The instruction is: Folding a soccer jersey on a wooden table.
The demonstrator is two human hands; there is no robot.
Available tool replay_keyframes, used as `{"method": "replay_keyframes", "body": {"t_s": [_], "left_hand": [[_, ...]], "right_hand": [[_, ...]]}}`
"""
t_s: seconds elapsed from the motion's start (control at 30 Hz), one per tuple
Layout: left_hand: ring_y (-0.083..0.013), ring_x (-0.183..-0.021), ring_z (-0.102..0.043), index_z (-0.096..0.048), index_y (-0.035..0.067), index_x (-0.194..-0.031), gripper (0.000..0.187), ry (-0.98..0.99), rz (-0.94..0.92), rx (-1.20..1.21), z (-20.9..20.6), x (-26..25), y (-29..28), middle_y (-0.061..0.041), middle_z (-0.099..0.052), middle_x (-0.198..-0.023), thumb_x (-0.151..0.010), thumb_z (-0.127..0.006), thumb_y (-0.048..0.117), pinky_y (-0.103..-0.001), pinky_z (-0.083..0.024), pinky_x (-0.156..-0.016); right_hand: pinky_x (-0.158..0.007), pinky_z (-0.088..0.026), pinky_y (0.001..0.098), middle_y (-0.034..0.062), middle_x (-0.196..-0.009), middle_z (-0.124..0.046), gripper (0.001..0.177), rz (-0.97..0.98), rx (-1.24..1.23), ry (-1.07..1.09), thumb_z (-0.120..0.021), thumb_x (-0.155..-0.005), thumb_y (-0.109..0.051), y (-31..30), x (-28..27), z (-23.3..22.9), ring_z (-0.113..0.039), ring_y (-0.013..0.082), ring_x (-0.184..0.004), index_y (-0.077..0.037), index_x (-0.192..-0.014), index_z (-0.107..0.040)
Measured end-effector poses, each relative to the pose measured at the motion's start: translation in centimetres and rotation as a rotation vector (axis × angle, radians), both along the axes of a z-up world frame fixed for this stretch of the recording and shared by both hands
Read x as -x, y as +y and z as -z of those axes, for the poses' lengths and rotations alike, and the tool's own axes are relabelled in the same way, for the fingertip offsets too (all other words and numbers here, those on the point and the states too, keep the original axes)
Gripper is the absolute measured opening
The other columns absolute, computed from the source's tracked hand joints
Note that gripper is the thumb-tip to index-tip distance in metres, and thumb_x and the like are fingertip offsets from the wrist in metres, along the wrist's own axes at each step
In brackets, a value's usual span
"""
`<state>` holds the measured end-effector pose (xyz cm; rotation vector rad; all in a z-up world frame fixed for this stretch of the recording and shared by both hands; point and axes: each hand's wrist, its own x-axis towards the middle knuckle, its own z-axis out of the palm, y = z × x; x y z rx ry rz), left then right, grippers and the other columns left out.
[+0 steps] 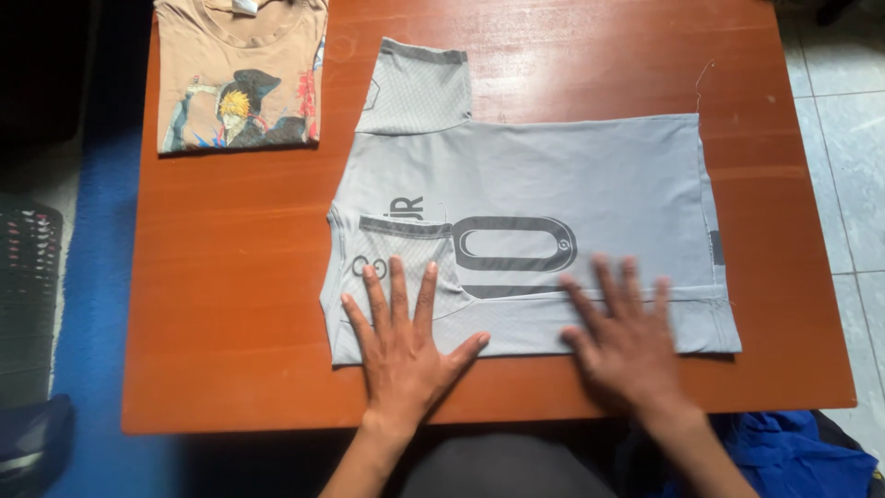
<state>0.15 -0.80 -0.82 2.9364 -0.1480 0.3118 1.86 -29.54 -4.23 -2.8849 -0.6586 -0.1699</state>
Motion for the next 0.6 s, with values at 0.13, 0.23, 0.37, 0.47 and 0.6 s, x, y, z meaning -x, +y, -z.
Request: {"method": "replay_keyframes", "body": {"t_s": [0.13, 0.23, 0.37, 0.47, 0.6], "left_hand": [[-0.0505, -0.153, -0.009, -0.030, 0.014, -0.160, 0.105, 0.013, -0.074, 0.003, 0.1, 0.1, 1.0, -0.029, -0.017, -0.165, -0.083, -0.050, 0.083, -0.074, -0.004, -0.117], [-0.0487, -0.153, -0.010, -0.032, 0.012, -0.158, 0.104, 0.068, -0.127, -0.004, -0.2, 0.2, 2.1, -0.028, -0.017, -0.164, -0.083, -0.050, 0.082, -0.075, -0.003, -0.115], [-0.0458, -0.153, -0.006, -0.032, 0.007, -0.157, 0.101, 0.114, -0.133, -0.017, -0.4, 0.3, 2.3, -0.027, -0.015, -0.165, -0.086, -0.049, 0.077, -0.076, 0.000, -0.113], [-0.0397, -0.156, -0.004, -0.033, 0.016, -0.157, 0.090, 0.074, -0.064, -0.054, -1.3, -0.2, 0.2, -0.022, -0.016, -0.167, -0.089, -0.047, 0.073, -0.074, 0.001, -0.116], [-0.0388, -0.157, -0.004, -0.030, 0.018, -0.160, 0.089, 0.035, 0.043, -0.064, -0.2, -0.7, -3.2, -0.018, -0.015, -0.170, -0.092, -0.046, 0.074, -0.072, 0.000, -0.118]], "right_hand": [[-0.122, -0.002, 0.0699, 0.0002, -0.174, -0.004, 0.066, 0.203, -0.008, 0.051, -0.029, -0.098, -0.060, -6.5, 0.6, 1.5, -0.005, 0.0332, -0.158, -0.041, -0.160, -0.020], [-0.119, 0.000, 0.0732, 0.0011, -0.174, -0.004, 0.064, 0.346, -0.007, 0.102, -0.030, -0.098, -0.057, -9.9, 1.0, 1.4, -0.004, 0.0377, -0.157, -0.039, -0.159, -0.022], [-0.113, 0.003, 0.0777, 0.0072, -0.171, -0.008, 0.061, 0.516, 0.103, 0.146, -0.038, -0.102, -0.053, -11.1, 1.3, 0.3, -0.003, 0.0462, -0.157, -0.032, -0.159, -0.031], [-0.117, -0.008, 0.0812, 0.0109, -0.175, -0.016, 0.068, 0.358, -0.040, -0.068, -0.044, -0.102, -0.041, -7.2, 0.8, -1.4, -0.011, 0.0445, -0.160, -0.015, -0.163, -0.029], [-0.119, -0.015, 0.0760, 0.0127, -0.170, -0.024, 0.068, 0.189, -0.094, -0.142, -0.050, -0.100, -0.038, -0.2, 0.4, -0.4, -0.019, 0.0378, -0.158, -0.013, -0.160, -0.033]]}}
